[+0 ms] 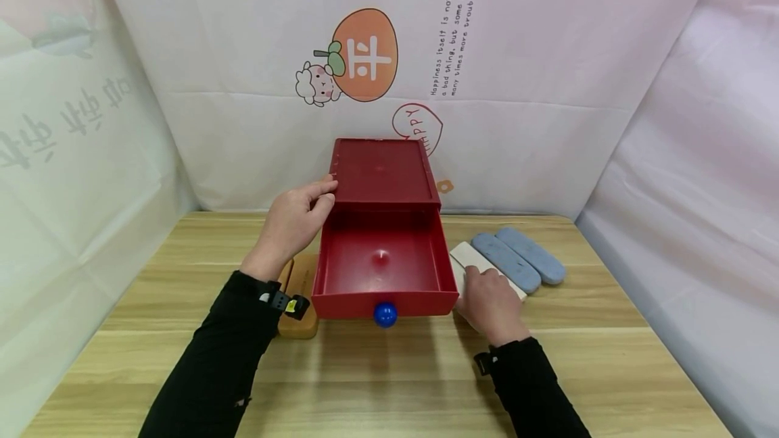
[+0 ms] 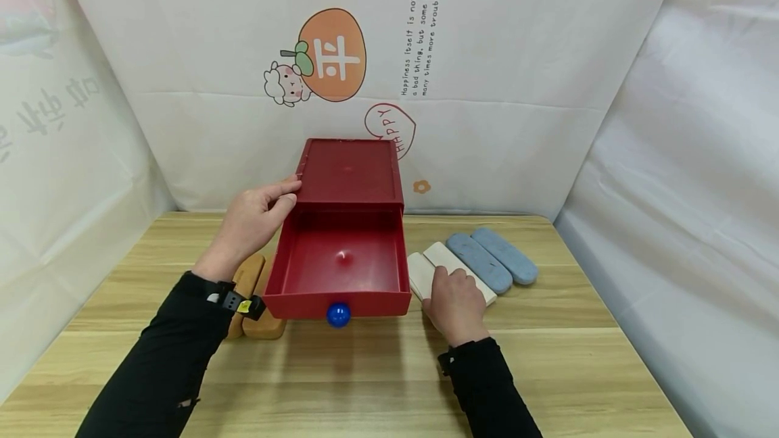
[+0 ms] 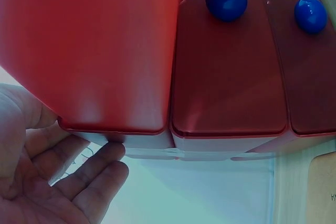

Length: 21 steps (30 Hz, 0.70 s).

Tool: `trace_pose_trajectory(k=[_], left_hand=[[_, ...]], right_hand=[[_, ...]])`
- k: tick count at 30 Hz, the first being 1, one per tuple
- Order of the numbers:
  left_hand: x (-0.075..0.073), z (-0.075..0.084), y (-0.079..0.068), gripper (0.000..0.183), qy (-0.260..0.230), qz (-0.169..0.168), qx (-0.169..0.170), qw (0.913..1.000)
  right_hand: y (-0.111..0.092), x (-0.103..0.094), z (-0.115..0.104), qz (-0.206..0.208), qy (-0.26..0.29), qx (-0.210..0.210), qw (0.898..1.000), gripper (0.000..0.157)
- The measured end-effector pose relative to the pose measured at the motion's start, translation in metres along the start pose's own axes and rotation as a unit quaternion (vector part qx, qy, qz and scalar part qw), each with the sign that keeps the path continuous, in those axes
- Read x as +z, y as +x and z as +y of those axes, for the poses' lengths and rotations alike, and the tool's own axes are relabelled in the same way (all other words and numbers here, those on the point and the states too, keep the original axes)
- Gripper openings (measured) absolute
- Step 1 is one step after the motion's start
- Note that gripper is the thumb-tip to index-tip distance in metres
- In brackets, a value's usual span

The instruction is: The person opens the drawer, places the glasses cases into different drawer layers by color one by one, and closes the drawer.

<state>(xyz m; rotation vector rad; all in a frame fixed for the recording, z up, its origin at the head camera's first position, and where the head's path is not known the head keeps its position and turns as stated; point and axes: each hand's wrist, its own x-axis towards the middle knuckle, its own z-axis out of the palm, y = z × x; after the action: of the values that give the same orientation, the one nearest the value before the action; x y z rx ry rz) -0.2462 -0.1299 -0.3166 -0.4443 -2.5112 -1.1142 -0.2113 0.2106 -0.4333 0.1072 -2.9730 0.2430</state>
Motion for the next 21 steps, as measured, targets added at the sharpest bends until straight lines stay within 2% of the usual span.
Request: trace_pose_trajectory(k=[14,21], left_hand=[[0.0003,0.0006,0.0006,0.044,0.003,0.002,0.003,1.0000],[0.0001,0.0006,0.0004,0.043,0.003,0.003,0.005,1.0000]], right_hand=[[-0.0005,0.0026,-0.0002,-0.002,-0.009,-0.006,1.000,0.043],[-0.0001,0.0031,-0.0001,-0.017,-0.013,-0.001,1.000,0.042]])
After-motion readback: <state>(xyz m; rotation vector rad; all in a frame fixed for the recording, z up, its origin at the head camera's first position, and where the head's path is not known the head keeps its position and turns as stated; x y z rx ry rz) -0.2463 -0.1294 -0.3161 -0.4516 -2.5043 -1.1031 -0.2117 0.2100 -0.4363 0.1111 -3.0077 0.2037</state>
